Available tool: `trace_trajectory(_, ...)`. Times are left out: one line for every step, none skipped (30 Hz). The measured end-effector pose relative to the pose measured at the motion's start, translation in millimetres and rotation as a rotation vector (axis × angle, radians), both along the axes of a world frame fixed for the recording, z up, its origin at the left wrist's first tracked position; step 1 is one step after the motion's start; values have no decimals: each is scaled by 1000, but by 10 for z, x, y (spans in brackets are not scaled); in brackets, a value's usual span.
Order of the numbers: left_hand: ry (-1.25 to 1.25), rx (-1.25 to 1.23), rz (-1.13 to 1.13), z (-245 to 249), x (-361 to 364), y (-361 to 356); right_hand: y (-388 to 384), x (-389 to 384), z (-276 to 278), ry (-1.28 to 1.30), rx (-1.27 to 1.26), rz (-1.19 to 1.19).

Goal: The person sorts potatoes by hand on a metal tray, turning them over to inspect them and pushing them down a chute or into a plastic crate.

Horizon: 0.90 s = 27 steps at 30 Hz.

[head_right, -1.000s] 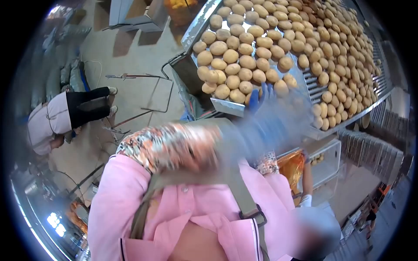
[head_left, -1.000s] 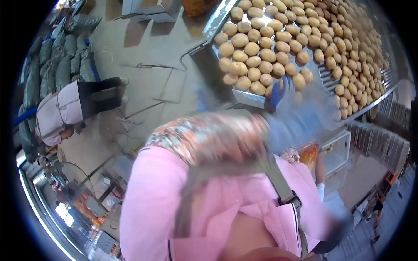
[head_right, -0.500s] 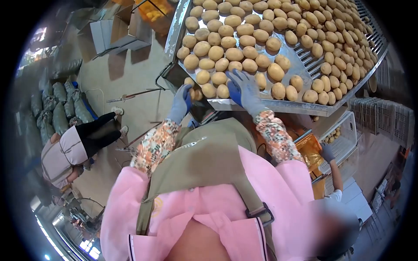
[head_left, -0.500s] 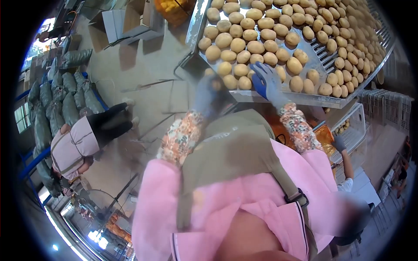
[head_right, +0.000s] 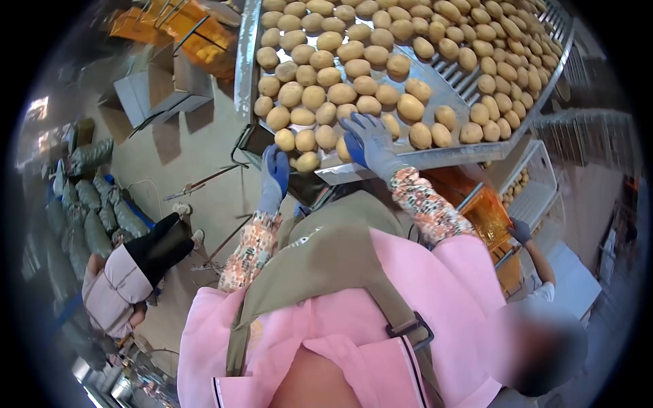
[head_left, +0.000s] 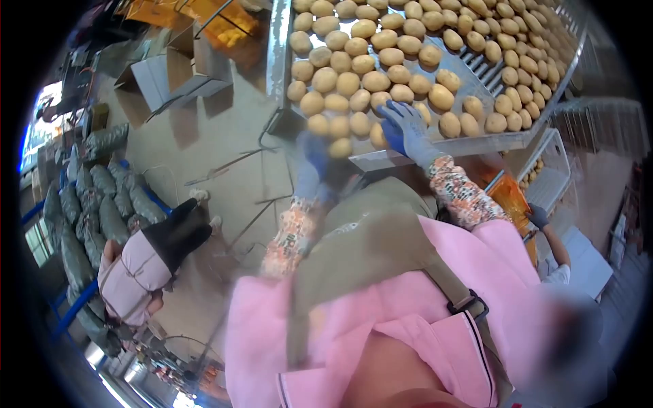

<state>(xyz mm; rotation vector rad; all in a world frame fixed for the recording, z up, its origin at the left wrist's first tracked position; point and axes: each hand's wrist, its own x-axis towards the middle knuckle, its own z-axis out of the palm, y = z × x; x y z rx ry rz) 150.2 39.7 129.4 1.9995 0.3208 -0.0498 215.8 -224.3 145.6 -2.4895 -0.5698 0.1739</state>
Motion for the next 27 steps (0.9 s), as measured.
trace_trajectory(-46,87,5,-104,-94,45,-111,-105,102,-82,-301,102)
trace_trajectory(-41,80,-10,-213,-183,56,-99,-257,9,114,-181,102)
trace_trajectory(16,58,18,-311,-271,79,-32,-440,-157,306,-54,104)
trace_trajectory(70,40,51,-352,-295,106,107,-577,-281,91,-183,202)
trace_trajectory(67,41,50,-326,-250,95,349,-633,-36,84,-260,118)
trace_trajectory(178,-15,55,-291,-192,71,545,-595,-205,-32,-189,137)
trace_trajectory(292,-71,64,-287,-169,65,725,-498,-206,-144,-115,158)
trace_trajectory(112,-73,-6,-372,-182,97,760,-369,-184,-146,-104,166)
trace_trajectory(113,-61,-1,-450,-174,145,799,-118,231,44,20,219)
trace_trajectory(34,9,35,-511,-133,189,831,82,431,233,143,269)
trace_trajectory(-50,76,69,-535,-77,228,884,231,121,800,840,-106)
trace_trajectory(131,-69,118,-422,-42,291,812,463,246,1114,1038,-432)
trace_trajectory(128,-65,117,-423,-100,352,618,542,348,598,751,-267)
trace_trajectory(126,-166,168,-453,-194,418,481,660,261,459,765,-413)
trace_trajectory(124,-267,218,-447,-295,480,212,718,-98,-133,180,-266)
trace_trajectory(95,-274,158,-96,-318,448,63,599,-27,-248,-186,-192)
trace_trajectory(92,-272,156,-74,-431,511,-9,411,-32,-251,-184,-194)
trace_trajectory(196,-332,178,-104,-530,578,-48,222,-75,-400,-277,-68)
trace_trajectory(300,-393,203,-114,-617,633,5,180,-1,-549,-370,62)
trace_trajectory(296,-389,202,-115,-732,678,-6,296,75,-552,-366,61)
trace_trajectory(353,-412,256,-101,-823,678,13,532,418,-9,-139,190)
trace_trajectory(414,-434,309,-116,-870,672,67,701,586,537,96,309)
trace_trajectory(417,-428,305,-167,-887,674,208,804,408,703,502,-43)
trace_trajectory(391,-565,399,-240,-896,677,389,955,147,839,904,-411)
trace_trajectory(362,-705,496,-313,-903,691,560,1232,-118,452,735,-384)
trace_trajectory(371,-596,385,-372,-900,719,739,1418,-275,76,549,-346)
trace_trajectory(381,-593,392,-403,-893,721,916,1469,-90,-217,5,-322)
